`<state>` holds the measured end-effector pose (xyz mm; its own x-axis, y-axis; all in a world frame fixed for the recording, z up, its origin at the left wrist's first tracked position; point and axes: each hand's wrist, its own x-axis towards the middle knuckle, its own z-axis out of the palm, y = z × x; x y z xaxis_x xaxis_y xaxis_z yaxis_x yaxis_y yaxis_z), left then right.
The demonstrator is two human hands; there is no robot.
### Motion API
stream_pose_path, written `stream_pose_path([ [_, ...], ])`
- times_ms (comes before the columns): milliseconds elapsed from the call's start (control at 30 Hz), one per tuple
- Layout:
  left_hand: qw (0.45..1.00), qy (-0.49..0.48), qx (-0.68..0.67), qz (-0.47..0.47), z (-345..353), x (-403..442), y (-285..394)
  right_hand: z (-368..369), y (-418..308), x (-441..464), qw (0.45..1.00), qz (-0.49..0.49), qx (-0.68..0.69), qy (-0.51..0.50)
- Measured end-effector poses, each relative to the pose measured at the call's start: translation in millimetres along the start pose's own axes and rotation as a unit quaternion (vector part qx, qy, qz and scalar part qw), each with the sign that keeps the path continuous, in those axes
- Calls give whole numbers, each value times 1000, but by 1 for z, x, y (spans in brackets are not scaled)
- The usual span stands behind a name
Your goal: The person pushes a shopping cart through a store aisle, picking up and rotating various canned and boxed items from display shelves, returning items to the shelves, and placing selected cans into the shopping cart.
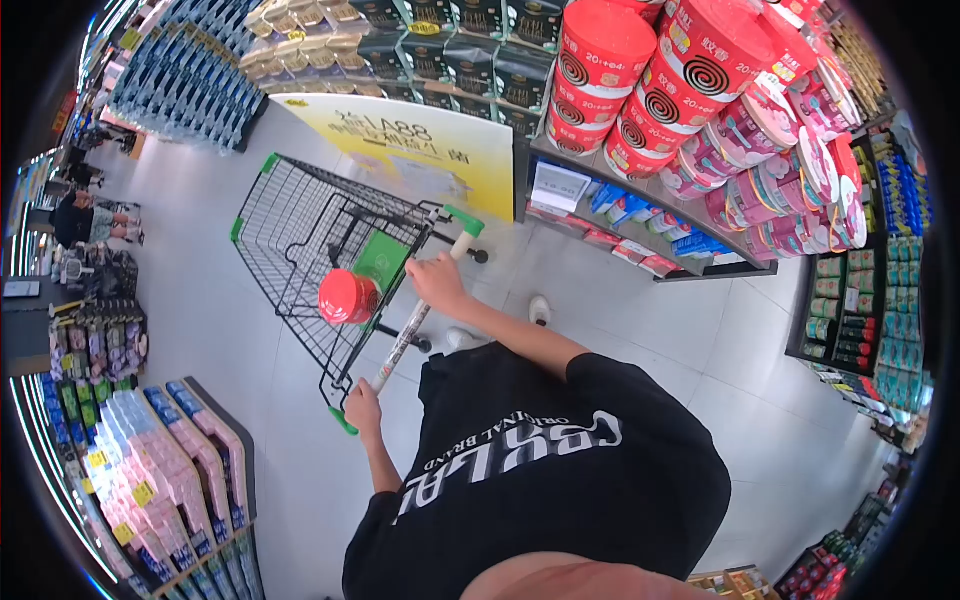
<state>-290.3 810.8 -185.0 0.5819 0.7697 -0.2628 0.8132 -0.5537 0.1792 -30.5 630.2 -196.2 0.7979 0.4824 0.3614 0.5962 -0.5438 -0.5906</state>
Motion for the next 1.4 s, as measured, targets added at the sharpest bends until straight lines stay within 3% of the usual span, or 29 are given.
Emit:
stream_pose_path([
  [133, 999, 5, -16, -28, 10, -30, 4, -12, 11, -22, 999, -9, 44, 21],
  [400, 999, -9, 47, -2, 30, -53, 7, -45, 35, -41, 992, 8, 103, -72],
  [600, 999, -13, 37, 20, 28, -64, 23, -49, 43, -43, 993, 6, 104, -51],
  [833, 999, -14, 38, -30, 20, -49, 34, -42, 43, -35, 994, 5, 96, -46],
  [1167, 996, -80, 11, -36, 11, 11, 21, -21, 38, 12, 995, 14, 89, -48],
  [1300, 988, -144, -22, -42, -4, 39, 21, -10, 28, 35, 995, 25, 76, -61],
  [1400, 962, -258, -55, -66, -13, 74, 13, 8, 22, 53, 995, 31, 81, -50],
])
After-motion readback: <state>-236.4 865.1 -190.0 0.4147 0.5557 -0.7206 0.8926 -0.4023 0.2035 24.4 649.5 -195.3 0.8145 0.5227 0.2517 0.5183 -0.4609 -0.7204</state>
